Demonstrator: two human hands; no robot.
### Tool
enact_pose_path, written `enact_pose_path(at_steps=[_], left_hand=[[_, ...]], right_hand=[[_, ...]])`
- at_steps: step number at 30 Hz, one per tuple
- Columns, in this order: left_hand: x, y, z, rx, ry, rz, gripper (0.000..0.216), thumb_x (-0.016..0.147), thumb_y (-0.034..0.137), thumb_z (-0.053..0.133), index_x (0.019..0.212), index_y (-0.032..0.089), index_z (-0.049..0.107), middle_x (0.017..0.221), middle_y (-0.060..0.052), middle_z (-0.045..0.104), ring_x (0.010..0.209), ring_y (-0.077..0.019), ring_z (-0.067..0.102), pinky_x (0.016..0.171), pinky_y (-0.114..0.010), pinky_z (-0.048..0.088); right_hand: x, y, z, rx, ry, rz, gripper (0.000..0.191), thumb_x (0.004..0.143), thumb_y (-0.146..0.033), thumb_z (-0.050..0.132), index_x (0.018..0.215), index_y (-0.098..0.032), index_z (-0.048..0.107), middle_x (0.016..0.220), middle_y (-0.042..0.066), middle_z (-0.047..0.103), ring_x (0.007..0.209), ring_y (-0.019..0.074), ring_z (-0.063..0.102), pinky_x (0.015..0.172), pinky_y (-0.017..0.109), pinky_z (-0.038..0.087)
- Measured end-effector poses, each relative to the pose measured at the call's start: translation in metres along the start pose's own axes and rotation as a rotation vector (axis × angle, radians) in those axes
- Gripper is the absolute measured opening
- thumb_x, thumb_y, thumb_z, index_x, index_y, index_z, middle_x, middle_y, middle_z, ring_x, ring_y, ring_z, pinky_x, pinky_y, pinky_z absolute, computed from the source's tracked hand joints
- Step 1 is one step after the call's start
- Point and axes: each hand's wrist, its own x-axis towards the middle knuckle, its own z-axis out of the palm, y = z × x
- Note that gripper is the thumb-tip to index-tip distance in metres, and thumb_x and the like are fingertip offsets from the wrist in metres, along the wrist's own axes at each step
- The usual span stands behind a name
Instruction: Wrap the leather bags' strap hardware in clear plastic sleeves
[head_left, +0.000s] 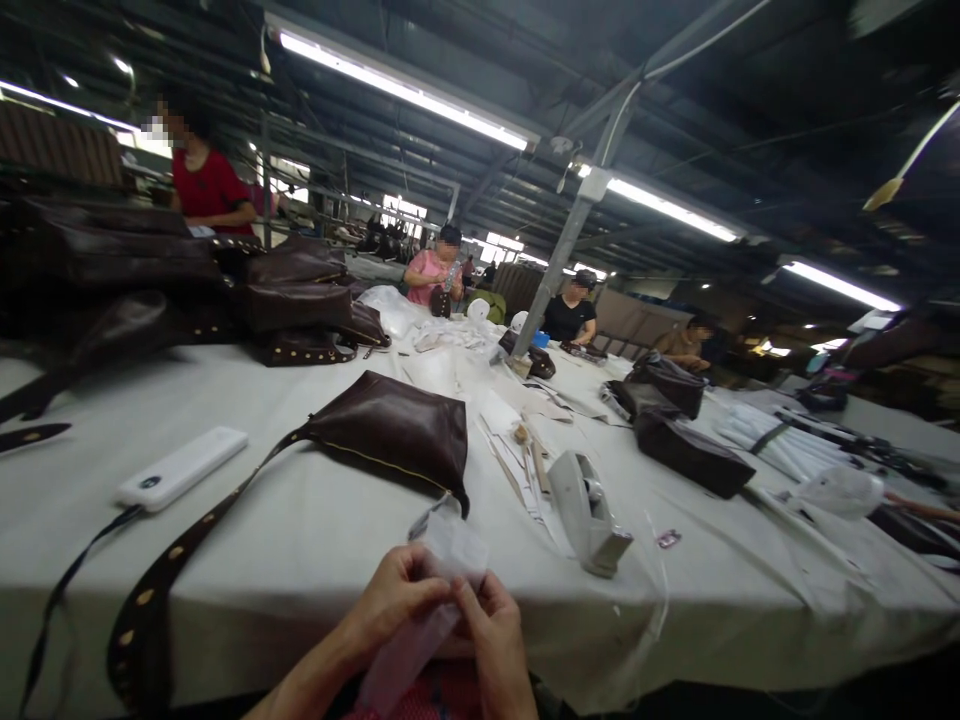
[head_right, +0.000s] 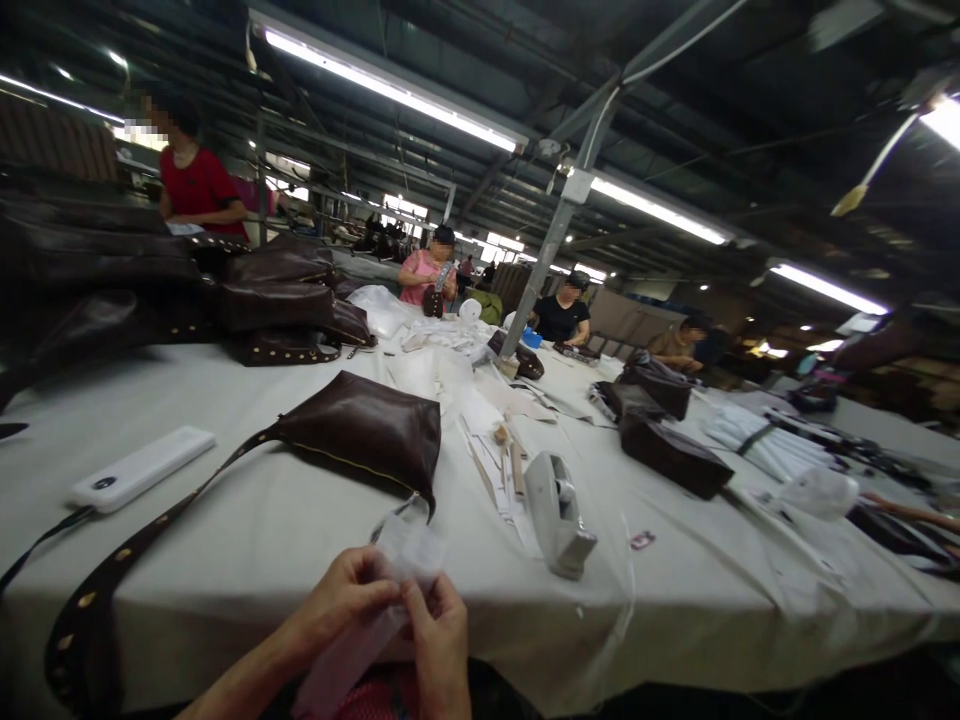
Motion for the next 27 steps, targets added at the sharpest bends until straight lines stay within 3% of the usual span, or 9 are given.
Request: enact_pose_path(at_steps=[4,7,11,14,17,20,23,25,27], left_hand=[[0.008,-0.01,-0.011,-0.054,0.034,-0.041,0.043,0.06,0.055,0.074,0.061,0.014,0.06,0.052,0.003,0.055,0.048,-0.0099,0.044,0.049,-0.022,0.033],[0.017,-0.016,-0.024,-0.134,0.034,-0.086,0.054,0.059,0.068,0.07,0.061,0.016,0.059,0.048,0.003,0.055,0.045,-0.0109,0.046,0.048,-0.023,0.035],[0.017,-0.01,-0.033,-0.183,-0.031,-0.082,0.048,0.057,0.059,0.076,0.067,0.013,0.066,0.055,0.0,0.061,0.052,-0.0123,0.051,0.054,-0.024,0.038],[0.01,0.001,-0.033,-0.156,0.006,-0.119,0.035,0.055,0.041,0.076,0.075,0.013,0.07,0.058,0.001,0.063,0.054,-0.013,0.052,0.056,-0.024,0.037],[0.003,0.008,-0.035,-0.105,0.051,-0.13,0.021,0.055,0.025,0.064,0.073,0.014,0.068,0.058,0.002,0.063,0.057,-0.0137,0.053,0.057,-0.024,0.036],[-0.006,0.006,-0.04,-0.067,0.041,-0.151,0.015,0.055,0.019,0.054,0.066,0.015,0.062,0.055,0.003,0.059,0.056,-0.0129,0.051,0.055,-0.023,0.034],[-0.013,0.001,-0.048,-0.006,0.016,-0.181,0.015,0.056,0.022,0.051,0.066,0.016,0.06,0.059,0.002,0.058,0.056,-0.0128,0.048,0.054,-0.023,0.032],[-0.017,0.001,-0.05,0.106,0.025,-0.161,0.014,0.06,0.029,0.053,0.066,0.017,0.056,0.059,0.002,0.055,0.056,-0.0134,0.046,0.054,-0.024,0.032],[-0.019,0.004,-0.047,0.348,0.087,-0.076,0.019,0.063,0.036,0.058,0.069,0.019,0.055,0.06,0.003,0.052,0.058,-0.0146,0.046,0.056,-0.025,0.032]], right_hand=[[0.023,-0.003,-0.01,-0.067,0.091,-0.026,0.046,0.07,-0.063,0.064,0.07,-0.018,0.055,0.062,-0.002,0.058,0.053,0.0115,0.054,0.048,0.022,0.044],[0.059,-0.025,-0.037,-0.314,0.174,-0.012,0.042,0.071,-0.061,0.058,0.068,-0.02,0.051,0.062,0.0,0.059,0.05,0.0136,0.056,0.043,0.023,0.041],[0.108,-0.068,-0.08,-0.504,0.289,-0.021,0.027,0.072,-0.044,0.06,0.06,-0.021,0.049,0.054,0.001,0.056,0.048,0.0174,0.056,0.044,0.027,0.04],[0.126,-0.084,-0.092,-0.597,0.36,-0.072,0.011,0.074,-0.032,0.058,0.075,-0.021,0.057,0.073,0.007,0.065,0.072,0.0226,0.064,0.055,0.029,0.043],[0.122,-0.072,-0.078,-0.643,0.301,-0.089,0.016,0.079,-0.033,0.053,0.086,-0.021,0.061,0.09,0.01,0.068,0.083,0.0228,0.066,0.063,0.029,0.045],[0.105,-0.042,-0.05,-0.622,0.128,-0.004,0.029,0.083,-0.043,0.049,0.084,-0.018,0.064,0.081,0.01,0.07,0.062,0.0203,0.066,0.05,0.028,0.044],[0.09,-0.018,-0.026,-0.556,0.062,0.047,0.044,0.082,-0.047,0.05,0.107,-0.013,0.061,0.085,0.011,0.071,0.057,0.0196,0.066,0.043,0.026,0.042],[0.085,-0.011,-0.014,-0.528,0.093,0.017,0.056,0.076,-0.047,0.059,0.121,-0.013,0.055,0.091,0.01,0.071,0.068,0.0212,0.068,0.051,0.027,0.047],[0.084,-0.01,-0.005,-0.517,0.133,-0.035,0.063,0.068,-0.044,0.069,0.122,-0.014,0.055,0.094,0.009,0.07,0.084,0.0243,0.067,0.068,0.03,0.05]])
